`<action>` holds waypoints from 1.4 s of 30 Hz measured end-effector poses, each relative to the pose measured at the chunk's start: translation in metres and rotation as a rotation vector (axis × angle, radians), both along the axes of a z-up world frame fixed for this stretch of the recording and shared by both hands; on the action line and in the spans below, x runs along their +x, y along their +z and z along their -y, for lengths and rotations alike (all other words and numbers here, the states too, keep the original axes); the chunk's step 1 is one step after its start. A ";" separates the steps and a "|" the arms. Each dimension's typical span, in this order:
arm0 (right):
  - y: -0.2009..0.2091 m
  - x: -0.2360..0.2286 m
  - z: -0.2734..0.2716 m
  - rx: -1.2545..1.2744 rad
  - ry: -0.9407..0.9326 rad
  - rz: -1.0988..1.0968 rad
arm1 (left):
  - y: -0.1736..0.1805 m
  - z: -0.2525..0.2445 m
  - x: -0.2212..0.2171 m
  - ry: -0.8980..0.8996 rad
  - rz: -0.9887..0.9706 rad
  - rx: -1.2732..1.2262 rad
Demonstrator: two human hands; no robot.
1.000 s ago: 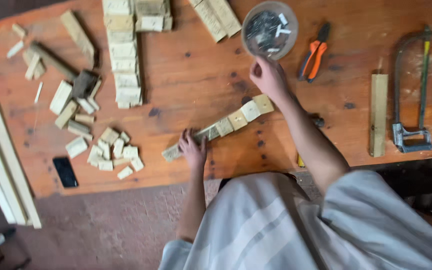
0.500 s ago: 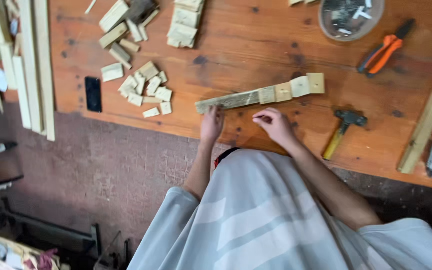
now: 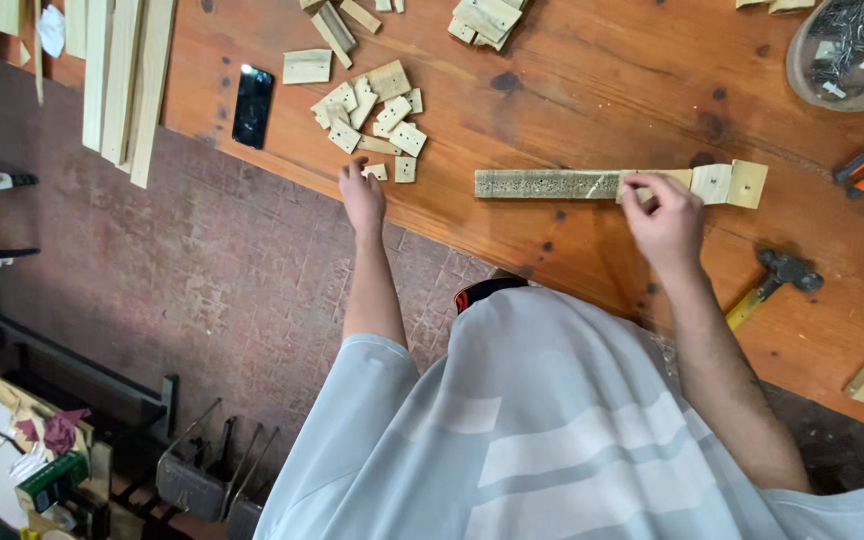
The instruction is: The person assembles small wooden blocks into a long line by hand and hammers nails into them to secure them to a base piece.
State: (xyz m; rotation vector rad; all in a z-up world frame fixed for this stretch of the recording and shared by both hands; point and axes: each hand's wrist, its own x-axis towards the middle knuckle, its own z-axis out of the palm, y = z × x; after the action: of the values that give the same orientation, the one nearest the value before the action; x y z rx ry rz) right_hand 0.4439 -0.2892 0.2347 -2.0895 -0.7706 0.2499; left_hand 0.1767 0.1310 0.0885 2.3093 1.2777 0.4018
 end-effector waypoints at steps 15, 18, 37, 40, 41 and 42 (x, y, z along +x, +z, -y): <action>-0.008 -0.055 -0.044 -0.427 0.207 -0.049 | -0.040 -0.045 0.080 -0.114 -0.089 -0.035; -0.004 -0.051 -0.051 -0.416 0.206 -0.023 | -0.018 -0.050 0.088 -0.141 -0.212 0.011; -0.010 -0.052 -0.029 -0.432 0.178 -0.050 | -0.006 -0.006 0.068 -0.115 0.005 -0.064; -0.017 -0.053 -0.025 -0.425 0.182 -0.060 | -0.009 0.006 0.061 -0.145 0.120 -0.139; -0.018 -0.053 -0.024 -0.433 0.176 -0.056 | -0.016 0.009 0.058 -0.150 0.131 -0.174; -0.019 -0.054 -0.022 -0.440 0.169 -0.051 | -0.023 0.012 0.055 -0.155 0.142 -0.209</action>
State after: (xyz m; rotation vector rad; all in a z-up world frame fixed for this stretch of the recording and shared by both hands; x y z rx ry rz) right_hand 0.3900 -0.2669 0.2155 -2.4157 -0.9259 0.6100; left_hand 0.2317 0.1191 0.0654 2.1448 1.0141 0.3546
